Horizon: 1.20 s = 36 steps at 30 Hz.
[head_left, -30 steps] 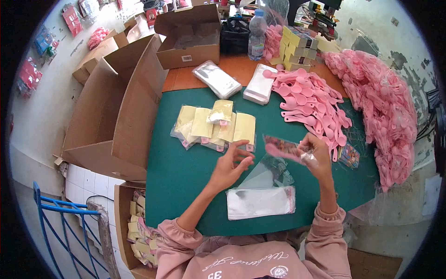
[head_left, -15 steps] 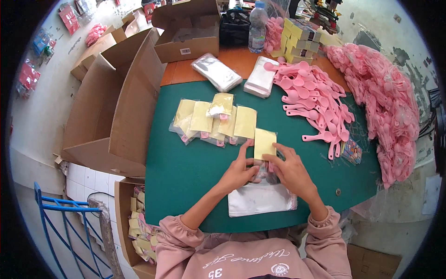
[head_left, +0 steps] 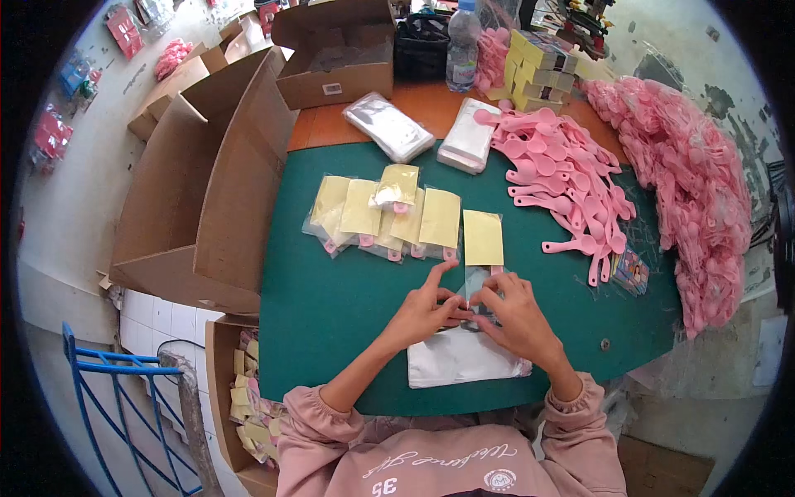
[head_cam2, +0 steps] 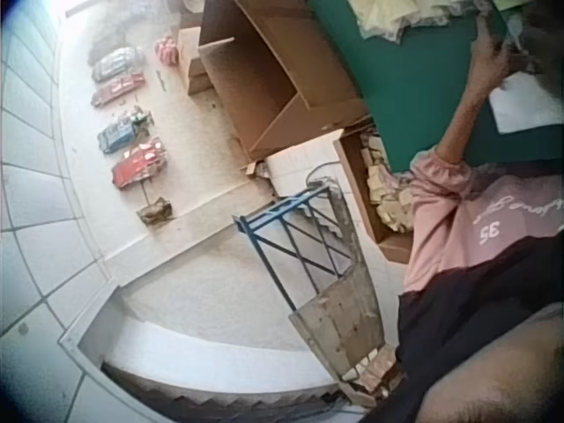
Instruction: The person repeatedly picks up pink plastic spoons and places each one into a small clear plastic bag with a yellow label, then seals the bag and sets it aside. The process is repeated continuously throughout the clip.
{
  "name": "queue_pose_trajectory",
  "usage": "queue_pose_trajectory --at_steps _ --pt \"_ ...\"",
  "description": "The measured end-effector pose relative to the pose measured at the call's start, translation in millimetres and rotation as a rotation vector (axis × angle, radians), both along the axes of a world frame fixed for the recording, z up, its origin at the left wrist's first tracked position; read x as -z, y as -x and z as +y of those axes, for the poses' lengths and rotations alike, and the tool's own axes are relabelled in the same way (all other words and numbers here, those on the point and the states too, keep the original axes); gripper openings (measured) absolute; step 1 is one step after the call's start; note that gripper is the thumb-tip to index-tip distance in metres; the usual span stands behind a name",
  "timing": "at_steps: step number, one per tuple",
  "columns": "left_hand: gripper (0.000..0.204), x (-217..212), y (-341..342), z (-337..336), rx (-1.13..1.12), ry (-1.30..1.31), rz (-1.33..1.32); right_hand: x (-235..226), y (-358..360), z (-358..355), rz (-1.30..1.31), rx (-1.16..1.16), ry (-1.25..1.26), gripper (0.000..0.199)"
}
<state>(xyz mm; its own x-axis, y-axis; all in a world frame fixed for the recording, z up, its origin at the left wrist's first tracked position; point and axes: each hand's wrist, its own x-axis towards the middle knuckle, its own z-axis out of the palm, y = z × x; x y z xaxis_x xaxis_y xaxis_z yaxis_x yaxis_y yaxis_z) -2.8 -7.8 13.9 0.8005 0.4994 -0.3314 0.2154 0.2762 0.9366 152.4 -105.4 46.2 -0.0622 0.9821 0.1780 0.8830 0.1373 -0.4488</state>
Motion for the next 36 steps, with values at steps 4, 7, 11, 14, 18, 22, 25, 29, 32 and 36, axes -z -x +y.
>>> queue_pose_trajectory --at_steps 4,7,11,14,18,22,25,29,32,36 --pt "0.053 -1.1 -2.4 -4.0 -0.043 0.001 -0.039 4.7 0.2 -2.5 -0.043 -0.055 0.029 0.025" --pt "0.054 1.7 -3.2 -4.4 -0.108 -0.086 -0.053 9.1 1.0 1.3 -0.044 -0.057 0.039 0.024" --pt "0.053 -0.6 -3.1 -0.9 -0.142 0.066 -0.084 11.2 4.3 5.4 -0.040 -0.051 -0.013 0.021" --pt "0.052 3.3 -3.6 0.7 -0.143 0.065 -0.061 12.9 7.4 5.9 -0.075 -0.057 -0.061 0.019" --pt "0.055 12.2 -5.2 -0.2 -0.164 -0.158 0.011 19.4 10.4 4.4 -0.103 -0.075 -0.113 0.016" --pt "0.060 1.8 -6.7 -1.7 -0.177 -0.179 0.035 11.4 0.8 2.9 -0.027 -0.158 -0.032 0.015" --pt "0.060 -1.6 -7.2 -5.4 -0.147 -0.196 0.041 2.4 -15.5 2.7 0.143 -0.249 0.099 0.015" --pt "0.055 -0.4 -3.8 0.0 -0.218 -0.271 0.060 -10.8 -51.1 -2.7 0.562 -0.401 0.376 0.017" --pt "0.046 1.6 -2.9 4.2 -0.216 -0.160 -0.007 -20.4 -123.7 -5.4 0.927 -0.365 0.343 0.017" --pt "0.033 2.9 -9.3 2.3 -0.096 -0.126 -0.032 -28.6 -196.4 -1.4 0.150 0.383 -0.094 0.016"
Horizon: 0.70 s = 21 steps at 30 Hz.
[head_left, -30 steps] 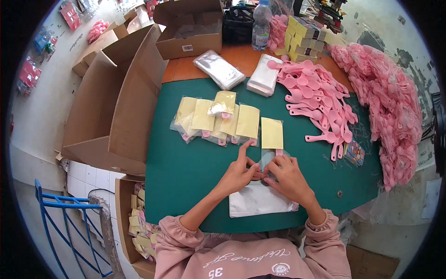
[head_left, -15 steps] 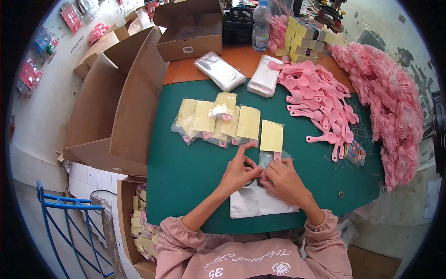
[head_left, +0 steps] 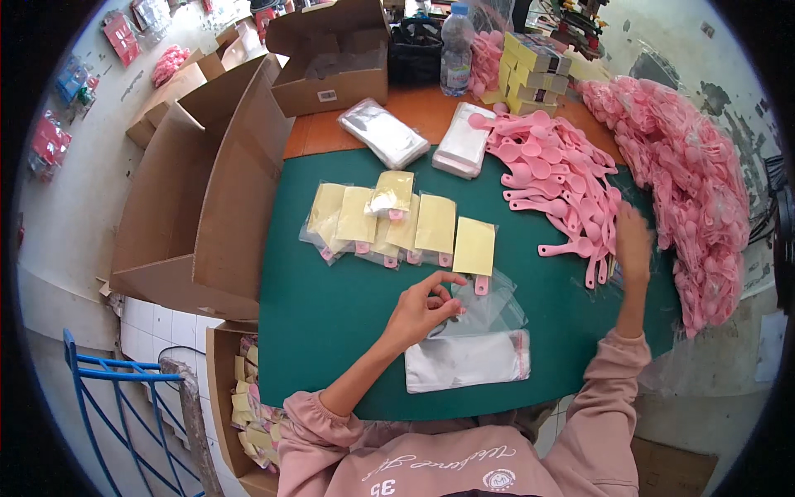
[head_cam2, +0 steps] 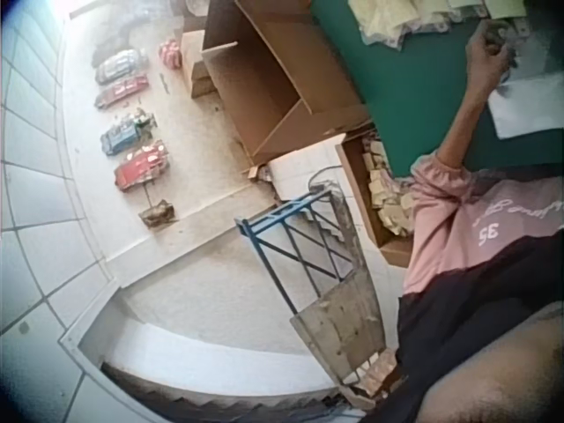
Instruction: The person repeatedly picks up pink plastic spoons and places each one into a small clear plastic bag with a yellow label, then seals the bag and sets it aside. The process is repeated continuously throughout the clip.
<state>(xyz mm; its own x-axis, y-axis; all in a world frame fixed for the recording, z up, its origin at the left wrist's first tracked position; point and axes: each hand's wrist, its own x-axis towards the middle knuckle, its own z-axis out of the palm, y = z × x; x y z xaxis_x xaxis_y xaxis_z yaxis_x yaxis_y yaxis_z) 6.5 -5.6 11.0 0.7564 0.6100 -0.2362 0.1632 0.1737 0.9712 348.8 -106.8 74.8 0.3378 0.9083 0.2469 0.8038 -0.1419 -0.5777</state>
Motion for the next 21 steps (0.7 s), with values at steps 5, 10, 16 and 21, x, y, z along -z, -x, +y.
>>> queue_pose_trajectory --at_steps 5,10,16,21 --pt "0.029 7.3 5.0 -2.6 -0.027 0.043 -0.056 18.6 121.0 -9.7 -0.161 -0.213 -0.010 0.041" --pt "0.027 -4.0 0.3 -3.9 -0.024 0.287 -0.336 41.5 172.4 -2.6 -0.153 -0.223 0.028 0.037" --pt "0.031 -9.6 8.6 4.1 -0.073 0.060 -0.092 46.5 161.1 4.0 0.058 -0.240 -0.166 0.015" --pt "0.029 -11.2 0.1 0.4 0.004 -0.585 0.089 50.8 165.7 3.5 0.254 -0.313 -0.147 0.011"
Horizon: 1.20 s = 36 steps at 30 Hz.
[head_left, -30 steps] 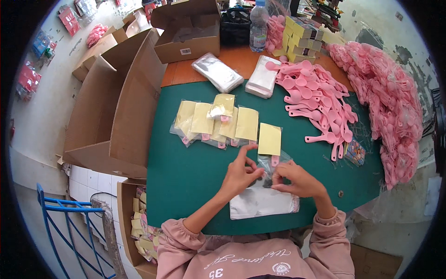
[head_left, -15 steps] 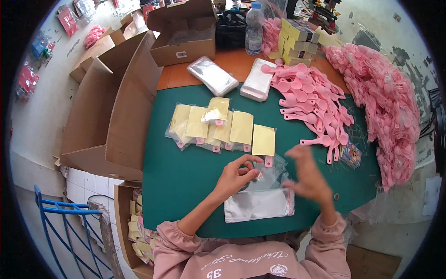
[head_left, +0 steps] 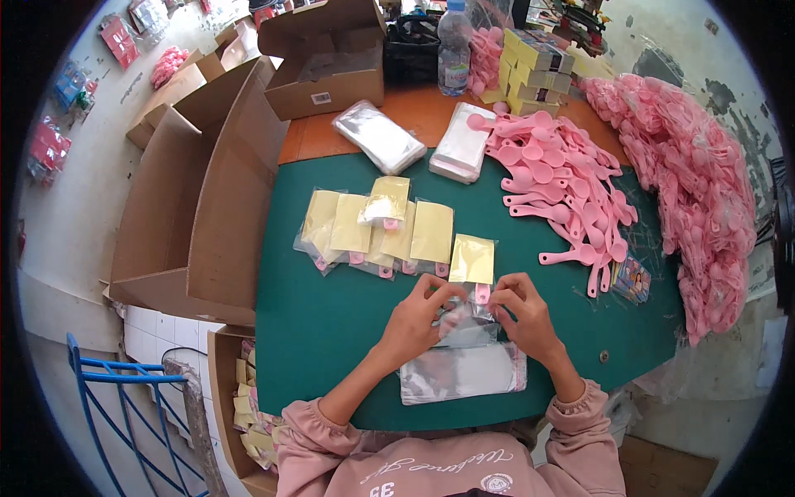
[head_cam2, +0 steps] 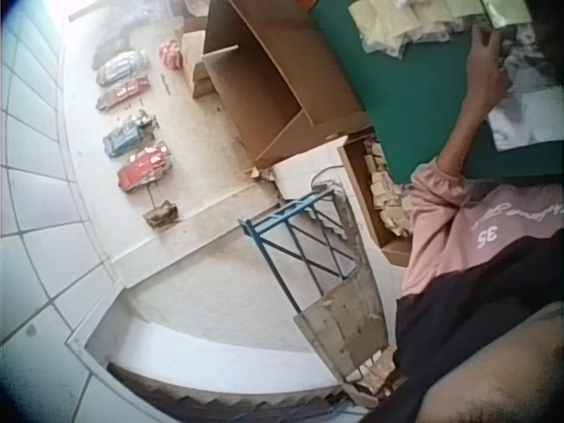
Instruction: The person repeatedly picks up pink plastic spoons and places each one into a small clear plastic bag with a yellow label, then seals the bag and sets it aside. The process is repeated continuously throughout the clip.
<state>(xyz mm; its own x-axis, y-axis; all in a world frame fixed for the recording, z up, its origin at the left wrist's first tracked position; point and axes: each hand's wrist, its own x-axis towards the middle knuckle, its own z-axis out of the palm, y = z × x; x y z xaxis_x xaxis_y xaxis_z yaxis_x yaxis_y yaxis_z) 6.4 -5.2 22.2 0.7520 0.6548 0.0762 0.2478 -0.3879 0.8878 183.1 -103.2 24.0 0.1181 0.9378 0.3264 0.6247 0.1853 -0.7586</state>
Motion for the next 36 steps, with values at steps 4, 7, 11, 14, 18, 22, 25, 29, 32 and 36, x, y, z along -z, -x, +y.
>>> queue_pose_trajectory --at_steps 4,7,11,14,18,22,25,29,32,36 --pt "0.023 11.7 0.9 4.4 0.011 -0.062 -0.055 -1.7 -1.7 -1.3 -0.024 -0.012 0.026 0.020" --pt "0.022 8.4 -0.4 2.6 -0.023 0.035 -0.024 -1.3 2.3 -1.5 0.198 0.010 0.118 0.012" --pt "0.016 10.1 -1.9 3.8 -0.034 0.095 -0.027 18.8 -0.8 -2.6 0.828 -0.019 0.315 0.005" --pt "0.016 8.7 -3.3 1.3 -0.040 0.125 -0.028 17.2 2.5 -2.6 0.772 0.066 0.339 0.007" --pt "0.016 13.4 -3.5 -0.2 -0.085 0.199 -0.014 19.2 4.4 -1.8 0.765 0.104 0.358 0.008" --pt "0.015 15.5 -4.2 -1.6 -0.137 0.289 0.025 18.5 4.6 -1.2 0.812 0.152 0.392 0.008" --pt "0.016 18.2 -7.2 -4.0 -0.229 0.413 -0.047 18.6 6.6 -0.2 0.836 0.183 0.369 0.010" --pt "0.018 16.3 -8.6 -2.9 -0.228 0.473 -0.073 20.2 7.3 0.5 0.862 0.168 0.321 0.015" --pt "0.015 20.2 -6.7 -0.9 -0.178 0.482 -0.087 12.0 10.8 2.3 0.868 0.179 0.348 0.019" --pt "0.029 16.8 -5.9 -2.8 -0.163 0.423 -0.003 15.5 12.7 2.3 0.834 0.156 0.349 0.028"
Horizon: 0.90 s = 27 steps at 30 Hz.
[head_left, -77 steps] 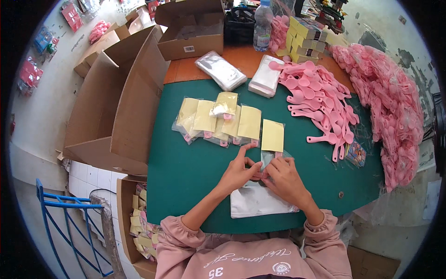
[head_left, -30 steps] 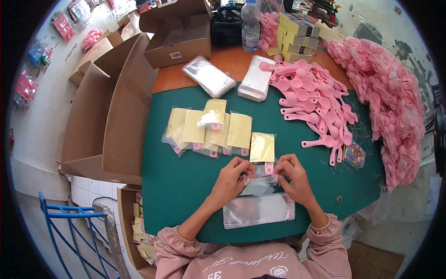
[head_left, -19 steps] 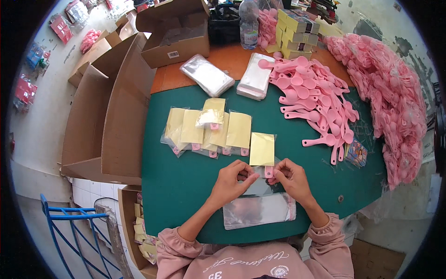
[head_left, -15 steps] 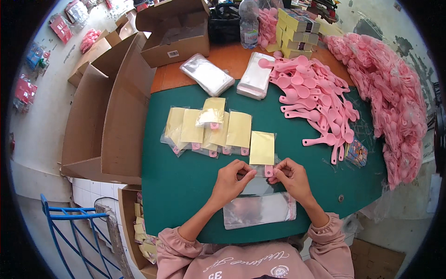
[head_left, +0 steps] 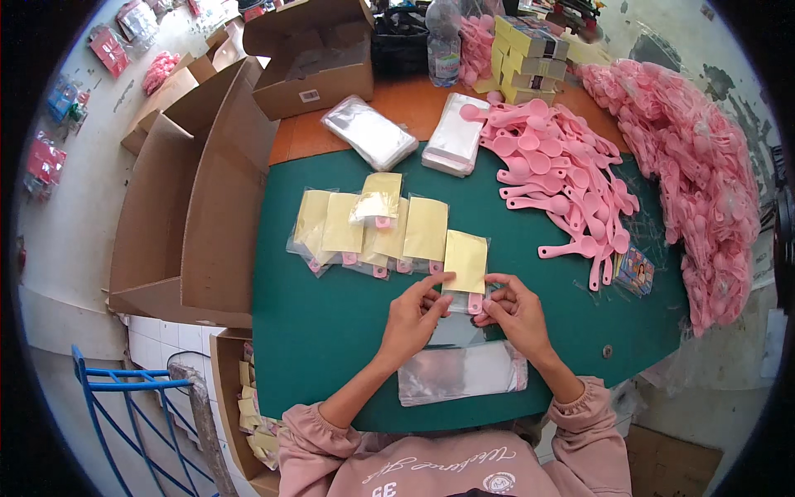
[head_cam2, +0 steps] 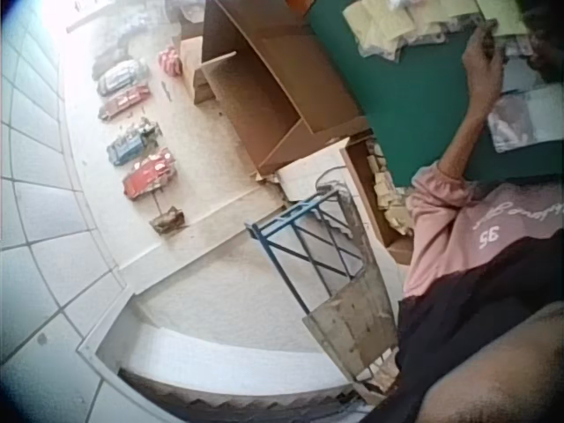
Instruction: The person repeatedly picks up pink plastic spoons and places each one into a small clear plastic bag with a yellow label, then seals the bag and sets it aside. The process is repeated continuously throughout the clip.
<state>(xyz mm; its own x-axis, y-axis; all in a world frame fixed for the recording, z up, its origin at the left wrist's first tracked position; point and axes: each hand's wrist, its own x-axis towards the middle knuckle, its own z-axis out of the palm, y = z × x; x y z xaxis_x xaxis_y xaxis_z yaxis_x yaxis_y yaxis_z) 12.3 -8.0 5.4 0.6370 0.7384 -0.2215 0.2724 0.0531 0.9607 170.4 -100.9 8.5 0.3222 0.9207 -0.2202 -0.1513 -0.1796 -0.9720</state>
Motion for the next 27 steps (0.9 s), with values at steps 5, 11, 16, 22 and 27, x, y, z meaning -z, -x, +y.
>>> queue_pose_trajectory --at_steps 5,11,16,22,27 --pt "0.042 -1.8 2.2 -0.1 0.045 -0.056 -0.021 -5.2 -1.4 -2.3 -0.039 -0.009 -0.021 0.033" --pt "0.031 -23.8 15.4 38.1 -0.081 -0.101 -0.332 -50.2 9.1 39.7 -0.253 -0.054 -0.211 0.035" --pt "0.031 -32.6 48.7 131.2 -0.407 -0.499 -0.069 -40.3 4.1 98.6 -0.398 -0.320 -0.140 0.044" --pt "0.051 -16.9 58.2 165.4 -0.462 -0.479 0.800 -6.6 -12.1 133.0 -0.669 -0.047 0.169 0.074" --pt "0.068 -25.1 23.3 157.8 -0.246 -0.233 0.410 -6.7 23.6 168.3 -0.711 -0.177 0.197 0.066"
